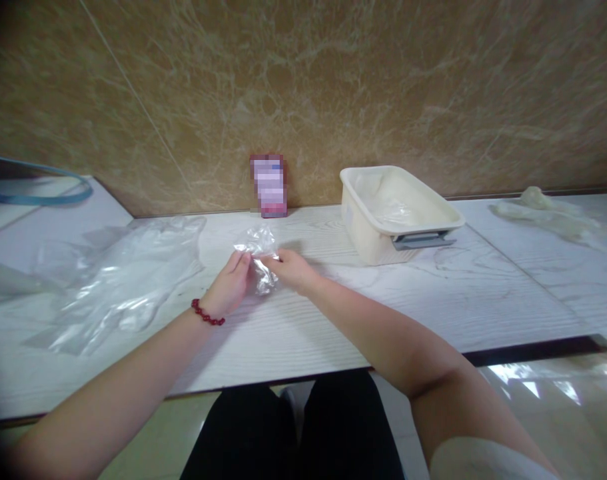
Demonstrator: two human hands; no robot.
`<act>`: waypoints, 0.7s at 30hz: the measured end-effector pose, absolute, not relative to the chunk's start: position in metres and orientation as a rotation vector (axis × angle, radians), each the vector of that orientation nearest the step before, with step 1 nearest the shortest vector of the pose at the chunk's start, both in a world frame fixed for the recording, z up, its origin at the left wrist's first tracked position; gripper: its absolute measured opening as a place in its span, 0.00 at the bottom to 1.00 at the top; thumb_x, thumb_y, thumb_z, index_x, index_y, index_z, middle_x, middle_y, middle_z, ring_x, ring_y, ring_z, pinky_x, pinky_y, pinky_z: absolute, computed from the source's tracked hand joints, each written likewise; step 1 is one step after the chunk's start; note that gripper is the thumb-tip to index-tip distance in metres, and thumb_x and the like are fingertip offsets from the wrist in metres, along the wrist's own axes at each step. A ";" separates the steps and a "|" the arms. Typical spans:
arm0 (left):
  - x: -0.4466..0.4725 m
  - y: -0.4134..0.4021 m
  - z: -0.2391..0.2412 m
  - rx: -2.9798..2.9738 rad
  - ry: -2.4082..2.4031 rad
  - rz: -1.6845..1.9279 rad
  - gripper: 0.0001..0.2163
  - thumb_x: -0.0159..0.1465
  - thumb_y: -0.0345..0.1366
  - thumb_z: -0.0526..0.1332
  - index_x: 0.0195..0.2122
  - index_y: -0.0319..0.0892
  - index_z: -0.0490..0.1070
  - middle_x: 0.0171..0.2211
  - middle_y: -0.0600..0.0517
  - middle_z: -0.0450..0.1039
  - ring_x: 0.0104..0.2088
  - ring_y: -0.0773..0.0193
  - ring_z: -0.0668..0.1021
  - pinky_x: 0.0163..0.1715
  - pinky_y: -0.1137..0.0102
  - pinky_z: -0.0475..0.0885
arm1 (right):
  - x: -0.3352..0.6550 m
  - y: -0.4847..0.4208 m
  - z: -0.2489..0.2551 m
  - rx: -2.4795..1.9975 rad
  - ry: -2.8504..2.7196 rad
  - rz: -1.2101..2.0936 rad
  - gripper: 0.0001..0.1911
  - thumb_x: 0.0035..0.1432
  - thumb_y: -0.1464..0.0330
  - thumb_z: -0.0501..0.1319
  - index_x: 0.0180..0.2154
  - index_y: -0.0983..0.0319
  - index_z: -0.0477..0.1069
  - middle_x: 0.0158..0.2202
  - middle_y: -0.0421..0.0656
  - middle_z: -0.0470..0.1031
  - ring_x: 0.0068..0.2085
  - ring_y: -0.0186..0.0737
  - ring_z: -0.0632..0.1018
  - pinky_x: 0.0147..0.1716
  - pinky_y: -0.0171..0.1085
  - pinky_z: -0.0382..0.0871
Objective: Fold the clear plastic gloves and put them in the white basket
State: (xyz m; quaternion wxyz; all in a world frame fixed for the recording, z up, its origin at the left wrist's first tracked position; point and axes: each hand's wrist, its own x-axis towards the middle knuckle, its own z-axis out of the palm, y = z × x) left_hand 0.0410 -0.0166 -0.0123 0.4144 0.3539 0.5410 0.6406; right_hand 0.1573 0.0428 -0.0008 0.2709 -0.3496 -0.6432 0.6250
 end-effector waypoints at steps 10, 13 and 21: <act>0.018 -0.020 0.006 0.931 1.221 1.350 0.12 0.49 0.40 0.62 0.32 0.40 0.66 0.28 0.54 0.70 0.28 0.69 0.72 0.27 0.73 0.67 | 0.162 0.051 0.005 -0.834 -1.580 1.878 0.08 0.47 0.64 0.60 0.26 0.64 0.69 0.21 0.37 0.68 0.22 0.28 0.67 0.22 0.30 0.60; 0.011 -0.017 0.003 0.977 1.299 1.383 0.12 0.49 0.41 0.63 0.31 0.40 0.68 0.24 0.56 0.68 0.23 0.71 0.70 0.25 0.75 0.66 | 0.163 0.050 0.010 -0.846 -1.475 1.983 0.06 0.49 0.67 0.58 0.30 0.63 0.70 0.22 0.37 0.70 0.23 0.29 0.68 0.23 0.30 0.63; 0.007 -0.014 -0.004 0.981 1.329 1.410 0.15 0.48 0.43 0.63 0.32 0.39 0.70 0.23 0.54 0.69 0.23 0.70 0.70 0.23 0.75 0.66 | 0.167 0.054 0.013 -0.835 -1.517 1.974 0.08 0.50 0.66 0.57 0.33 0.61 0.70 0.22 0.38 0.71 0.21 0.28 0.68 0.18 0.27 0.60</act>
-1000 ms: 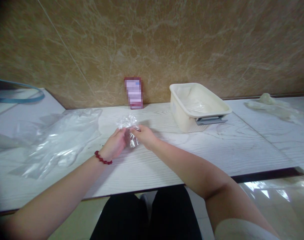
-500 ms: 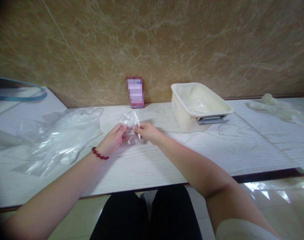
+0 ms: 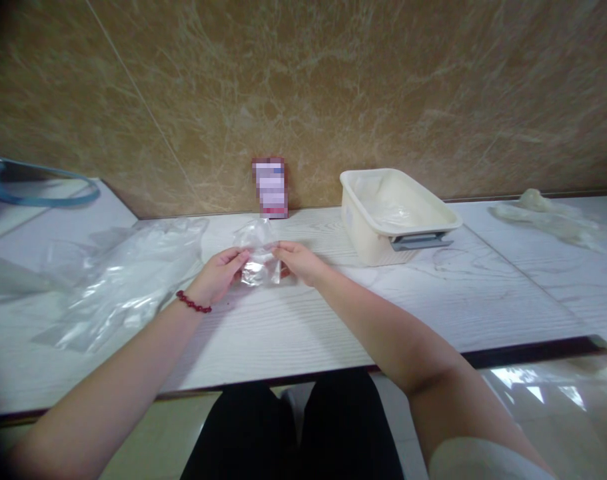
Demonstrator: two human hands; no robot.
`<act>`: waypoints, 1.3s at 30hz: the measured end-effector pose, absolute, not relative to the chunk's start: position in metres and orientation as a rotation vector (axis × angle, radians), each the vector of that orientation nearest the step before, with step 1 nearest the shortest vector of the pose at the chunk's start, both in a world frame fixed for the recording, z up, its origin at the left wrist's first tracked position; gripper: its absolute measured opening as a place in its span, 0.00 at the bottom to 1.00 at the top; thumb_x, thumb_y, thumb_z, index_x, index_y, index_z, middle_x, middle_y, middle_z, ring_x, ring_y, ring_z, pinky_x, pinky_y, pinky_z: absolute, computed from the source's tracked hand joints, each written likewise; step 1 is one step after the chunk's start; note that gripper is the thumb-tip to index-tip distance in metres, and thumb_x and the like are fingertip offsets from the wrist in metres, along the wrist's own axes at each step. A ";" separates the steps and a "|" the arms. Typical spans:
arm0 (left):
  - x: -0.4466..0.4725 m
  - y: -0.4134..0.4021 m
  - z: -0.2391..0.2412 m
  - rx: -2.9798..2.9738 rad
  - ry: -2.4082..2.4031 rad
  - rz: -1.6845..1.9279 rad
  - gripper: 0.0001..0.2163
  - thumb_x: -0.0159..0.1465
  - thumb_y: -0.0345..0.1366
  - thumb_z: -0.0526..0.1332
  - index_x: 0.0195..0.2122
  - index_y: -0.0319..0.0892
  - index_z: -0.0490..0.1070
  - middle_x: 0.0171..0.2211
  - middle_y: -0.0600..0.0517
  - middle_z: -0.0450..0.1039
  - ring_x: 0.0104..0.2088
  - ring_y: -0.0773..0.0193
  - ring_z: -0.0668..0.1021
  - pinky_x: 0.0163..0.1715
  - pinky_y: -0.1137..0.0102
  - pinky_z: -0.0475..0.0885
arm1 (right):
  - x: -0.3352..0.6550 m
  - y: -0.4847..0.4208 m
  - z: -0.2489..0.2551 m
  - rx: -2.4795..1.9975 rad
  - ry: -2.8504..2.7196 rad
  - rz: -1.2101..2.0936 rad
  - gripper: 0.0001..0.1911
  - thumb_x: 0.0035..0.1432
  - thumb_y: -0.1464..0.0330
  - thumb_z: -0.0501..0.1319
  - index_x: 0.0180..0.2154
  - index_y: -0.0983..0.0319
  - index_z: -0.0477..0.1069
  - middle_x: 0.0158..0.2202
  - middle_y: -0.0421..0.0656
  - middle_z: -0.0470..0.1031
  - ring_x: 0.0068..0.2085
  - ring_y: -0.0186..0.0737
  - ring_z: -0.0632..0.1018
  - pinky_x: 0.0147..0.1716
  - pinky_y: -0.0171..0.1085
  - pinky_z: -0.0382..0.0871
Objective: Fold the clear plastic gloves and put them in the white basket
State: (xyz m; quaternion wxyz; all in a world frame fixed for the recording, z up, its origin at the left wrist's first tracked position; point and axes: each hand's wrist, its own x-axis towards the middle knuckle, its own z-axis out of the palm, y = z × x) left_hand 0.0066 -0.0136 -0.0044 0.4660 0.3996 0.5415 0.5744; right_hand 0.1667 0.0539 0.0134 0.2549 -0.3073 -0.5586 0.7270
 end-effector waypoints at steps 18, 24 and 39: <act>0.014 -0.017 0.003 0.822 1.226 1.444 0.10 0.46 0.33 0.63 0.32 0.42 0.69 0.25 0.55 0.70 0.24 0.70 0.71 0.24 0.74 0.68 | 0.165 0.051 0.012 -0.833 -1.487 2.002 0.05 0.50 0.71 0.54 0.32 0.59 0.66 0.19 0.35 0.66 0.18 0.27 0.66 0.13 0.26 0.56; 0.014 -0.021 0.012 0.797 1.156 1.397 0.01 0.48 0.29 0.59 0.22 0.40 0.66 0.20 0.56 0.66 0.22 0.71 0.69 0.22 0.75 0.67 | 0.165 0.052 0.013 -0.812 -1.437 2.006 0.08 0.44 0.77 0.50 0.25 0.61 0.64 0.16 0.33 0.62 0.17 0.26 0.64 0.15 0.26 0.58; 0.017 -0.024 0.001 1.341 1.544 1.274 0.13 0.46 0.38 0.64 0.32 0.38 0.69 0.16 0.58 0.65 0.17 0.71 0.68 0.18 0.77 0.61 | 0.167 0.051 0.016 -0.871 -1.668 1.705 0.08 0.47 0.68 0.55 0.32 0.62 0.66 0.18 0.33 0.63 0.17 0.26 0.63 0.15 0.26 0.54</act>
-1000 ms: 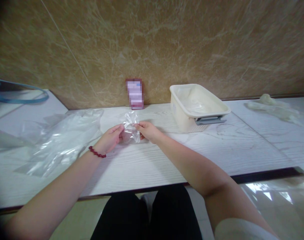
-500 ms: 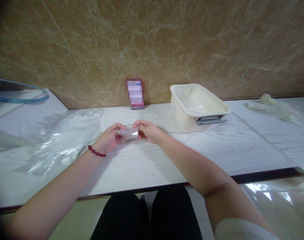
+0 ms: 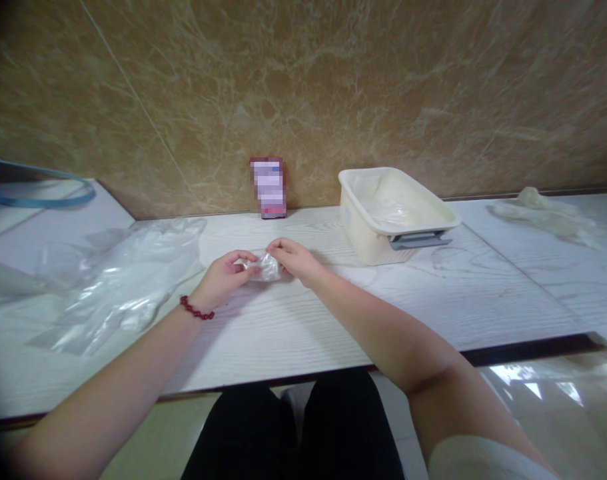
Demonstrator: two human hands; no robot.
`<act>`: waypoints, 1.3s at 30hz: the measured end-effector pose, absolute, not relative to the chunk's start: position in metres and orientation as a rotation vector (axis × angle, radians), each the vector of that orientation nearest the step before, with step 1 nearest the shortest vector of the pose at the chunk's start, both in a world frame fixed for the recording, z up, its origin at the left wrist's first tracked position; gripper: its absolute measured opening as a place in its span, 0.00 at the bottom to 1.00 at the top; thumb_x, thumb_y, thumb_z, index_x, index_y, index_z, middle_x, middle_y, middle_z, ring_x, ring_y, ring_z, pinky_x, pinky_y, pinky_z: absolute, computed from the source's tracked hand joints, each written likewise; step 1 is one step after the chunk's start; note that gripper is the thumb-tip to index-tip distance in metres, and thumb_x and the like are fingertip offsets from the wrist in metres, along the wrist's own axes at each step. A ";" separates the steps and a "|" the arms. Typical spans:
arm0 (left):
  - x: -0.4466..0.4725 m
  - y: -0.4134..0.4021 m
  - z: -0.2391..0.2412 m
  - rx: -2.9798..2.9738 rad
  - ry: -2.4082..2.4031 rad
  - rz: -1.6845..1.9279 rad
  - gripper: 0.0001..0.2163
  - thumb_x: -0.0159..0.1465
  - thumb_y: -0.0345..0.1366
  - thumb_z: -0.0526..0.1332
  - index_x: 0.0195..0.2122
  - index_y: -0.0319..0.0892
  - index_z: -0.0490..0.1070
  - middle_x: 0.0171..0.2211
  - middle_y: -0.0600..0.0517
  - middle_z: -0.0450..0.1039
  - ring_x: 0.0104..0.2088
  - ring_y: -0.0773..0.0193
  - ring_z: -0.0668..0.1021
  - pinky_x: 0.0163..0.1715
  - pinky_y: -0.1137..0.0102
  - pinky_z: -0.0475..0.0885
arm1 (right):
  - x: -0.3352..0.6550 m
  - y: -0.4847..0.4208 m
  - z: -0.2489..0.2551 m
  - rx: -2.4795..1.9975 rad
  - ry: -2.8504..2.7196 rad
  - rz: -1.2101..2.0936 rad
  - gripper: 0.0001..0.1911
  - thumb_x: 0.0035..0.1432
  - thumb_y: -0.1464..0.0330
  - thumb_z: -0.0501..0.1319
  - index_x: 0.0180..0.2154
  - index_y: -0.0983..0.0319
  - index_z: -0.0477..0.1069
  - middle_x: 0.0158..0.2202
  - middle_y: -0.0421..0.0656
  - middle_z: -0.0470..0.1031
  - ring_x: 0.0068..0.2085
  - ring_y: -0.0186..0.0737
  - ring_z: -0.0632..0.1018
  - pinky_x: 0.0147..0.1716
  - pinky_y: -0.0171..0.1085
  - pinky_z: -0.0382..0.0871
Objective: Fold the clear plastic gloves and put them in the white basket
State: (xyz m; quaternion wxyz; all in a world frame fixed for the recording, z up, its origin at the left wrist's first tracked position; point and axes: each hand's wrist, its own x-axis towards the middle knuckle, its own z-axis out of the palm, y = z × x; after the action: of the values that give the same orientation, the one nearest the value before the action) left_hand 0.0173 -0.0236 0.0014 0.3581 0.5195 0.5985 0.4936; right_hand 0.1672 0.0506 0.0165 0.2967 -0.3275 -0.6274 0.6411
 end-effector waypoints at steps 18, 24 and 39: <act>0.014 -0.025 0.006 1.463 1.402 1.236 0.24 0.49 0.35 0.63 0.46 0.41 0.56 0.41 0.47 0.68 0.33 0.64 0.75 0.33 0.67 0.71 | 0.165 0.062 0.003 -0.932 -1.588 1.868 0.07 0.48 0.66 0.60 0.28 0.63 0.67 0.22 0.36 0.68 0.19 0.24 0.66 0.18 0.25 0.60; 0.014 -0.020 0.002 1.457 1.204 1.430 0.29 0.49 0.34 0.63 0.51 0.47 0.51 0.50 0.46 0.57 0.37 0.66 0.74 0.38 0.66 0.70 | 0.168 0.063 0.013 -0.898 -1.458 1.877 0.05 0.48 0.69 0.60 0.26 0.64 0.67 0.22 0.37 0.69 0.24 0.26 0.69 0.22 0.26 0.62; -0.004 -0.007 -0.006 1.405 1.385 1.310 0.25 0.55 0.39 0.56 0.52 0.45 0.48 0.39 0.52 0.64 0.31 0.69 0.74 0.37 0.64 0.69 | 0.283 0.105 0.135 -0.934 -1.544 1.110 0.13 0.49 0.59 0.58 0.33 0.61 0.67 0.31 0.39 0.70 0.29 0.27 0.70 0.24 0.26 0.62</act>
State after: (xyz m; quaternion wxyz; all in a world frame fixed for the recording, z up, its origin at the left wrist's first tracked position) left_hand -0.0040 -0.0073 -0.0061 0.3771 0.5495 0.5415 0.5125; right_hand 0.2829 0.1050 0.1347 0.4895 -0.3843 -0.6356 0.4568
